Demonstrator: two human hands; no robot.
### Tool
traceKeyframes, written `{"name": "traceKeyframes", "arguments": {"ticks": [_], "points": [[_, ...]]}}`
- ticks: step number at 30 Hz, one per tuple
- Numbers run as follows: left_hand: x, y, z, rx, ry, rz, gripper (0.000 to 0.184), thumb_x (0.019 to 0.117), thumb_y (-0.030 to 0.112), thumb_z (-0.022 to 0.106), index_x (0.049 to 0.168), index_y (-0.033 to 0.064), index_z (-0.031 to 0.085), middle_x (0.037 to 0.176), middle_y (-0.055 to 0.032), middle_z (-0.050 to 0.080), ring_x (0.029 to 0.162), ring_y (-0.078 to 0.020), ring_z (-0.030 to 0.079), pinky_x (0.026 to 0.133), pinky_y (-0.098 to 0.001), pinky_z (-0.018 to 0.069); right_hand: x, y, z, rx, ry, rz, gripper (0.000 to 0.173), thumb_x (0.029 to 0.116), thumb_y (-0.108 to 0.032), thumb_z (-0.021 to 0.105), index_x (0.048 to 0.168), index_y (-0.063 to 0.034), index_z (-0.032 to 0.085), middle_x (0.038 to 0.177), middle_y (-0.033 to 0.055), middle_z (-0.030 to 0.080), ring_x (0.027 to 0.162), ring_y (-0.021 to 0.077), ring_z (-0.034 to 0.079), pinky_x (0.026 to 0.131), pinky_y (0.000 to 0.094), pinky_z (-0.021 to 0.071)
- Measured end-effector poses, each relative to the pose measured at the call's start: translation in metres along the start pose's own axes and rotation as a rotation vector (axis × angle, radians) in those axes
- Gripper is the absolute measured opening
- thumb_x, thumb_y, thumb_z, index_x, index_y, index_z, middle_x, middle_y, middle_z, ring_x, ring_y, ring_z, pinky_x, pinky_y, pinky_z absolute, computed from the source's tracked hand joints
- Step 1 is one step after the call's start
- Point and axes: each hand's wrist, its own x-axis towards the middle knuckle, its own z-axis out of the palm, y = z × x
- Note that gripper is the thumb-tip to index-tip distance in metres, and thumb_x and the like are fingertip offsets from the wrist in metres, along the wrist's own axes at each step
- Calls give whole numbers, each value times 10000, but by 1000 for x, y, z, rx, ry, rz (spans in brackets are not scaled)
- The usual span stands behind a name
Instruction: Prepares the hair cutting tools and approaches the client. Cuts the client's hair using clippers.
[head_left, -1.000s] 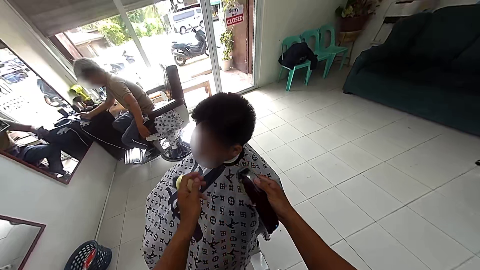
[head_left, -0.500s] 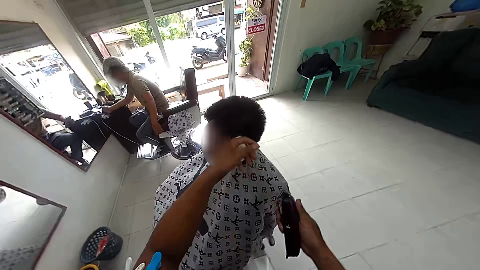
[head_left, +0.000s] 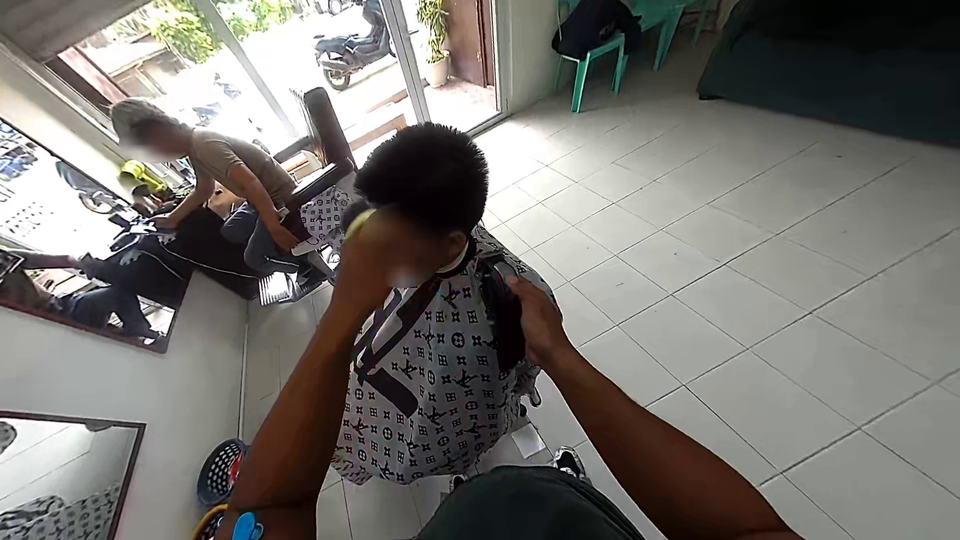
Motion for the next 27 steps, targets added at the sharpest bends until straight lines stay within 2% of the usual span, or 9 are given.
{"name": "traceKeyframes", "arguments": {"ticks": [2, 4, 6, 7, 10, 13, 16, 21, 27], "points": [[17, -19, -12, 51, 208, -8, 411, 914, 244, 763, 1252, 25, 682, 1234, -204, 673, 1074, -308, 659, 861, -476, 541, 15, 3, 15, -71, -80, -91, 365, 1087, -309, 428, 1140, -6, 624, 881, 76, 654, 796, 134, 661, 758, 341, 576], [31, -33, -19, 28, 167, -111, 753, 827, 274, 860, 1478, 93, 527, 1477, -194, 530, 1316, -346, 540, 983, -533, 500, 30, 5, 30, -124, -157, -96, 370, 1070, -339, 524, 1043, 0, 667, 816, 96, 669, 739, 169, 666, 723, 371, 578], [37, -43, -17, -17, 71, -195, 993, 751, 264, 921, 1583, 135, 394, 1544, -184, 471, 1396, -371, 467, 1047, -623, 426, 40, 5, 43, -141, -199, -35, 406, 1057, -378, 555, 982, 5, 669, 792, 108, 663, 714, 182, 656, 707, 375, 574], [39, -47, -14, -16, 26, -220, 1038, 735, 266, 933, 1597, 141, 367, 1551, -183, 462, 1397, -373, 463, 1054, -619, 425, 44, 5, 49, -141, -203, -16, 418, 1054, -389, 558, 971, 7, 663, 791, 110, 655, 711, 181, 643, 703, 371, 557], [42, -55, -5, 38, -42, -258, 1027, 731, 263, 939, 1585, 119, 386, 1550, -187, 468, 1398, -382, 468, 1087, -614, 400, 55, 7, 57, -125, -195, 7, 436, 1054, -398, 559, 1007, 26, 644, 837, 132, 660, 745, 194, 652, 724, 373, 562], [41, -57, 0, 77, -48, -277, 972, 772, 259, 913, 1576, 91, 392, 1486, -225, 519, 1336, -402, 515, 1072, -602, 408, 64, 10, 59, -91, -203, 30, 442, 1068, -388, 531, 1058, 38, 645, 891, 158, 681, 780, 211, 679, 740, 377, 581], [41, -59, 2, 88, -32, -289, 953, 789, 252, 901, 1578, 97, 389, 1454, -231, 550, 1329, -403, 530, 1098, -598, 395, 66, 12, 59, -97, -208, 48, 445, 1070, -393, 524, 1048, 35, 642, 888, 157, 675, 786, 215, 676, 749, 385, 580], [41, -59, 1, 100, -46, -276, 924, 817, 248, 878, 1579, 83, 382, 1472, -222, 539, 1340, -403, 521, 1100, -602, 386, 66, 15, 61, -140, -177, -51, 417, 1060, -381, 549, 1063, 25, 642, 874, 143, 656, 783, 213, 652, 760, 408, 559], [42, -61, 0, 99, -45, -280, 920, 803, 231, 888, 1569, 79, 400, 1455, -227, 554, 1341, -410, 521, 1115, -595, 378, 69, 17, 62, -174, -180, -57, 437, 1051, -410, 559, 1022, 19, 636, 845, 139, 634, 759, 214, 626, 738, 417, 539]]}}
